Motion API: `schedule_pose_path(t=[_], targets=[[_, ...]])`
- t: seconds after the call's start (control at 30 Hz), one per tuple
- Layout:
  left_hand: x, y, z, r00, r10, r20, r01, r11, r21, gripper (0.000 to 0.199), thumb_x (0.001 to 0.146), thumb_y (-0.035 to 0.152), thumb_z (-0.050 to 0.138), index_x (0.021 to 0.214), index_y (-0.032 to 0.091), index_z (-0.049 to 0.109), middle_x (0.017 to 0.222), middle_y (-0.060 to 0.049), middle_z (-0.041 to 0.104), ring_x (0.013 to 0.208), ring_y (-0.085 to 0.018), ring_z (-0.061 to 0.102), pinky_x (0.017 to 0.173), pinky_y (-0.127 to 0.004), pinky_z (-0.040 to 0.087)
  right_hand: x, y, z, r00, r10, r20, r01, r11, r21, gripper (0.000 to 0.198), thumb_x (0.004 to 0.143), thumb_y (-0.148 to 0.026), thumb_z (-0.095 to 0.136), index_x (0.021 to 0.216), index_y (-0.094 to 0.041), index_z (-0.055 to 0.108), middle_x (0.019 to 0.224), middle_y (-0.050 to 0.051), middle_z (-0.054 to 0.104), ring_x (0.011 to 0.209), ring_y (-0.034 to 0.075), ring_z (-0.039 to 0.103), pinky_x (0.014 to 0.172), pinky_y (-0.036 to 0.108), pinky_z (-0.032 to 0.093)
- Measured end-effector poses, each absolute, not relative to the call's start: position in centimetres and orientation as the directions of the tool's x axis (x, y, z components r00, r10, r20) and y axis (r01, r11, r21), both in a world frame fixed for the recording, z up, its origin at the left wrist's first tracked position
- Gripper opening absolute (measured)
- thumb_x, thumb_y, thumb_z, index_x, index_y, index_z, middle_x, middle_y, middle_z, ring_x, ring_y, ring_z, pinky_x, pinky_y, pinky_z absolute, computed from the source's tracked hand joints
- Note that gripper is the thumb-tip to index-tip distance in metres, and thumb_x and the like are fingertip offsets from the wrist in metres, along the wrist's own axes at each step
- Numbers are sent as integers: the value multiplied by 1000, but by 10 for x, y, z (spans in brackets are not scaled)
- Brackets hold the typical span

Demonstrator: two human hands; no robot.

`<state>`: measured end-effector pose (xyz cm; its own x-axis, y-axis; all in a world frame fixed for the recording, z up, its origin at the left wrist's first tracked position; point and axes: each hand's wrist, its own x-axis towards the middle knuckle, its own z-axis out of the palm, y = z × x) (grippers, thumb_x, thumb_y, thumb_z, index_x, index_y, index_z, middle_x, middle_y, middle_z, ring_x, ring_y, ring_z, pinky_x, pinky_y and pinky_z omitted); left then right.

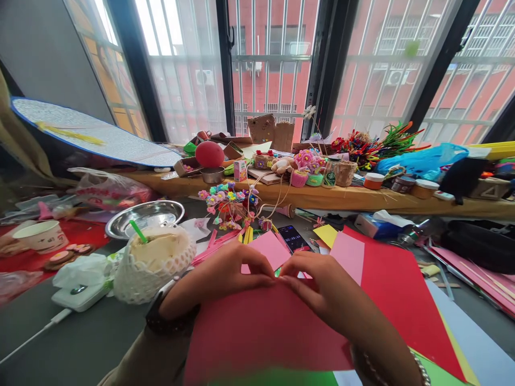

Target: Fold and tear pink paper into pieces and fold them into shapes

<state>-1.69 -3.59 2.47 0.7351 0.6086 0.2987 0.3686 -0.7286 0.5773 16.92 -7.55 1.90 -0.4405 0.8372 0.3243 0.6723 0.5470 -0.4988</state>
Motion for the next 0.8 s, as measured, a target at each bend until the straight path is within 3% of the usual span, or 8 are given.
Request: schedule_pose_path(t=[0.13,0.27,0.37,0.8], targets=[[-20,-35,29,775,583,243,277,-659,700,12,74,21,51,75,18,63,67,3,63,63,-8,56,60,-14,40,170,-78,22,-421,859,292,620,507,-599,15,78,-32,46,77,-26,60,74,-3,63,68,12,57,57,19,45],[-20,-34,31,791,582,186,273,-608,745,16,74,26,52,76,15,64,68,1,63,64,-8,56,60,-14,40,169,-81,29,-435,884,170,615,430,-661,17,78,-34,46,75,-24,59,74,-2,62,68,12,56,58,19,44],[-19,-33,32,792,589,163,284,-591,755,20,73,29,52,76,14,64,68,0,63,64,-9,55,60,-14,40,167,-83,33,-419,902,106,626,372,-685,20,78,-36,45,74,-22,60,75,-1,62,70,12,56,60,19,43],[-17,-31,28,735,632,245,282,-614,737,19,72,29,53,74,14,65,68,-1,63,64,-9,55,61,-16,39,171,-76,31,-380,921,86,563,304,-769,21,76,-38,48,76,-22,61,78,-1,63,73,11,55,61,18,41]])
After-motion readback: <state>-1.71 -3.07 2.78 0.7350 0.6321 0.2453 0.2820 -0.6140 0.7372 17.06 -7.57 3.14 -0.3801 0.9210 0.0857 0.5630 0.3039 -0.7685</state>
